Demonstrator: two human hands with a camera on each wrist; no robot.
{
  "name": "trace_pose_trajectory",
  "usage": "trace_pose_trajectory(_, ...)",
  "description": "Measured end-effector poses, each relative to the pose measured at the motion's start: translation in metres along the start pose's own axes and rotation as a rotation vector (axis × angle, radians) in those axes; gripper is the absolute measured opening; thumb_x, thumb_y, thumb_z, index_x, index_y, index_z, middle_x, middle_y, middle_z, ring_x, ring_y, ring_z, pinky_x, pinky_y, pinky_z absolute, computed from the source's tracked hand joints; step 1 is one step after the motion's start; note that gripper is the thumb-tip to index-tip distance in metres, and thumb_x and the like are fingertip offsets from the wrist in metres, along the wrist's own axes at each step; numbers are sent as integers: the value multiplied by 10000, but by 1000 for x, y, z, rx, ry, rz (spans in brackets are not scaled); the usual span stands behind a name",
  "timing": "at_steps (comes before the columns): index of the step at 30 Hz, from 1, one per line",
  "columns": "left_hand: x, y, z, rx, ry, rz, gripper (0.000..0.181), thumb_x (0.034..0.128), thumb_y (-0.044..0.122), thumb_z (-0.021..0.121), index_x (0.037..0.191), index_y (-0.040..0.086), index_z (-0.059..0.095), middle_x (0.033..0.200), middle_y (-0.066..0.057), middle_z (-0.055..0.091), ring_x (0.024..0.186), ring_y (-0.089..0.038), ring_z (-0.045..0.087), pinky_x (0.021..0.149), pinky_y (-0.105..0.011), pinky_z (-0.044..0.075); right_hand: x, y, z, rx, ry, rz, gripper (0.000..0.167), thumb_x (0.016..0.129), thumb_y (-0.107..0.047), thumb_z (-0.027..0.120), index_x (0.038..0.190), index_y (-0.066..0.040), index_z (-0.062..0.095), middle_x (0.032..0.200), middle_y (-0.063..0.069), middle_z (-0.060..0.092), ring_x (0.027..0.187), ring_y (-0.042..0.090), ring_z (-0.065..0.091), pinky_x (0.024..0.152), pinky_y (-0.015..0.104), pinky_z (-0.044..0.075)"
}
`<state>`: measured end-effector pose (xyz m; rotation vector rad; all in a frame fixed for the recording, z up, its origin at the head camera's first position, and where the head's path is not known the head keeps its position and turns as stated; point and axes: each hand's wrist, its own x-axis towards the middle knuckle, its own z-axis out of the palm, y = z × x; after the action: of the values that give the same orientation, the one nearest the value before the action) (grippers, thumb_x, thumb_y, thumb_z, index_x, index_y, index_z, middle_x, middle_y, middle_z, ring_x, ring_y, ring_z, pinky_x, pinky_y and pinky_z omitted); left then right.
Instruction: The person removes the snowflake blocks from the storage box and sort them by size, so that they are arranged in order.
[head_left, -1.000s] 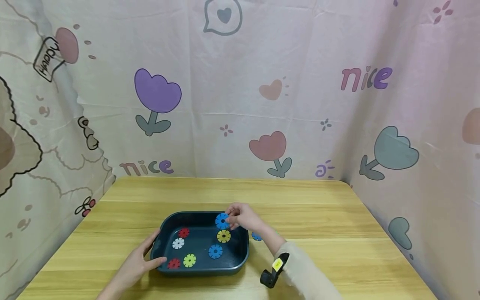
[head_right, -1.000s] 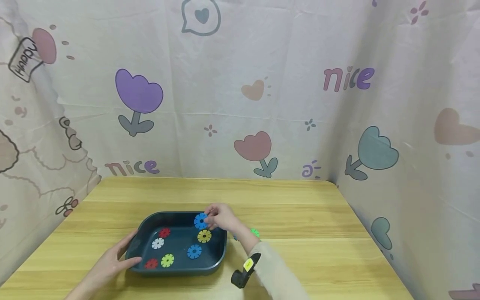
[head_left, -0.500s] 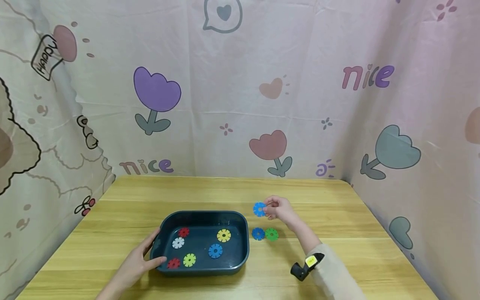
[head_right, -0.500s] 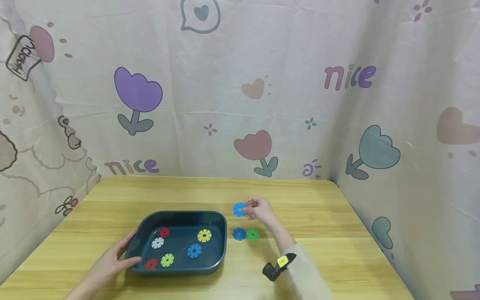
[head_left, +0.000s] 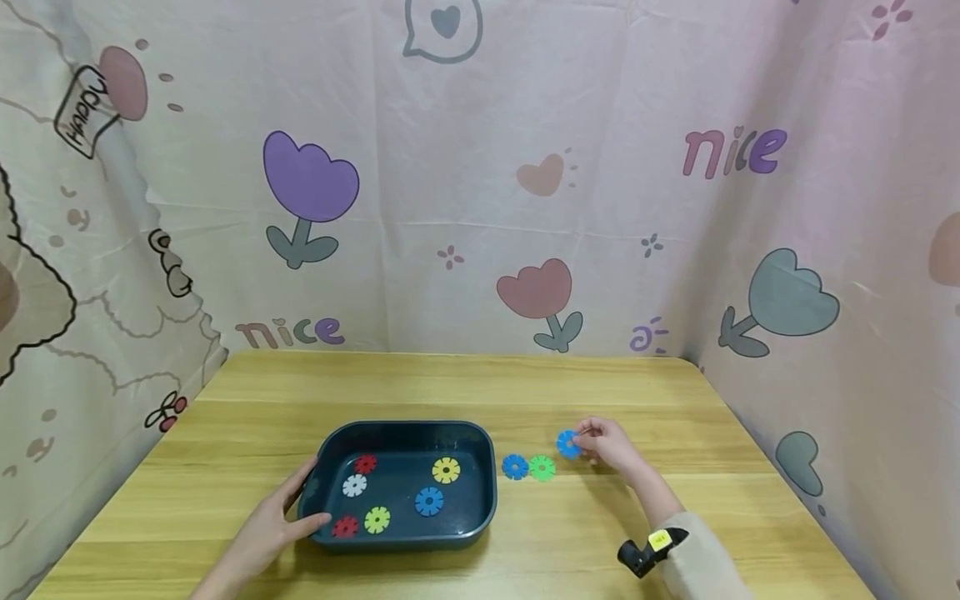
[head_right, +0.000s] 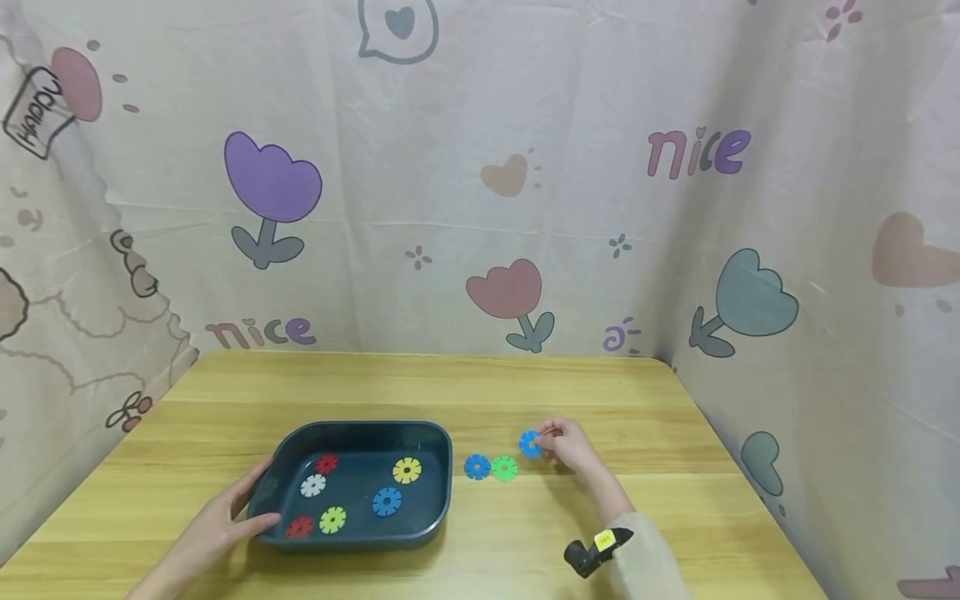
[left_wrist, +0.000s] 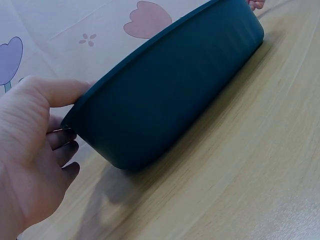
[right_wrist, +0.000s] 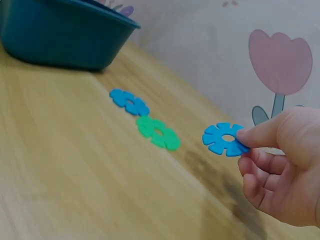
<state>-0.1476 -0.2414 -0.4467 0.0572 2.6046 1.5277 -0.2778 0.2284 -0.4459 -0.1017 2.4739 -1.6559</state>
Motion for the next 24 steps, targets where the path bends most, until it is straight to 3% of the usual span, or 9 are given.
trace_pose_trajectory(11, 0, 2, 0, -9, 2, -4, 851, 842, 199, 678, 1465, -23, 144, 1466, -338, 108, 1297, -550, 122, 998, -656, 177, 0, 22, -3, -151, -85, -50, 124, 858, -51, 629, 946, 34, 610, 688, 31, 539, 577, 138, 466, 478, 250, 398)
trace_pose_trajectory(18, -1, 1, 1, -27, 6, 4, 850, 839, 199, 680, 1467, -15, 149, 1471, -330, 111, 1301, -546, 119, 1001, -656, 170, -2, 20, 3, -292, -32, -86, 75, 823, -28, 652, 891, 2, 644, 713, 18, 548, 628, 144, 490, 521, 272, 426)
trace_pose_trajectory(24, 0, 3, 0, -38, 5, -3, 859, 837, 211, 680, 1470, -9, 143, 1477, -324, 97, 1312, -533, 101, 1013, -648, 147, -2, 21, 7, -321, 20, -61, 69, 811, -10, 657, 879, -11, 643, 714, 20, 539, 630, 142, 489, 531, 271, 432)
